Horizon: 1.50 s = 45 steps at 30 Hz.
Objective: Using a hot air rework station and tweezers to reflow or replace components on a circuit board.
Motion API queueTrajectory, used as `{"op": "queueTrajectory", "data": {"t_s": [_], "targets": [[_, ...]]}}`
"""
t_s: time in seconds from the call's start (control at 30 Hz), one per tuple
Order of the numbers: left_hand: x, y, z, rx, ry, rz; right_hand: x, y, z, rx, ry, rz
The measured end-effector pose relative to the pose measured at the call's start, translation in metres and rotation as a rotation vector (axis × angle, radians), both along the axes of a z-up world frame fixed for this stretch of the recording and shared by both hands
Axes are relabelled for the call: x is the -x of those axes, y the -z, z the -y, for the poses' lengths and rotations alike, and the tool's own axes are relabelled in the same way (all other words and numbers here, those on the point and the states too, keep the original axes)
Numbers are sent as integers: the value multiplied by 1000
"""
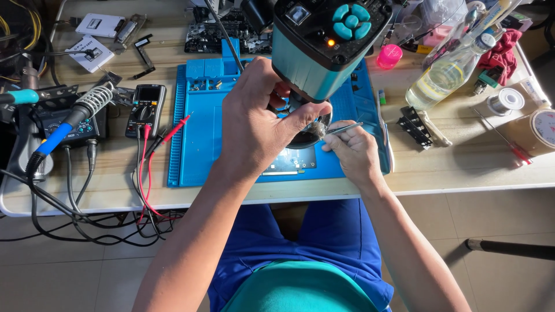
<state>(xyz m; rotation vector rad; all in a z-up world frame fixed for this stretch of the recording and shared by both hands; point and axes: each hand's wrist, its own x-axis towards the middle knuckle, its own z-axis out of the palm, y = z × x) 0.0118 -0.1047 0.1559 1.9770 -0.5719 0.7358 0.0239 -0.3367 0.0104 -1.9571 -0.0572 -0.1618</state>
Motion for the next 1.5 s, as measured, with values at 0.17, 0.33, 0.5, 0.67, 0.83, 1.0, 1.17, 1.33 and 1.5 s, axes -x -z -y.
{"op": "queueTrajectory", "data": {"t_s": [0.17,0.33,0.5,0.67,0.83,1.0,1.17,1.33,1.5], "targets": [[-2,0,4,50,-29,10,1,-2,-2,-22,3,-27],[1,-4,0,5,-14,26,-2,3,0,-1,-1,-5],[4,-9,-2,-14,23,49,-1,3,-1,-33,-14,-3],[2,-5,-3,-8,25,54,-2,4,1,9,-15,28],[1,-4,-3,-17,14,51,-1,2,0,14,-7,27],[1,-3,-4,-16,26,56,-1,1,0,18,-4,31],[0,-4,-4,-23,33,42,0,0,-1,-5,2,13],[1,-4,-4,-31,58,37,-2,6,1,11,-1,38],[0,-3,-4,-38,76,50,-3,6,1,23,-3,39]]}}
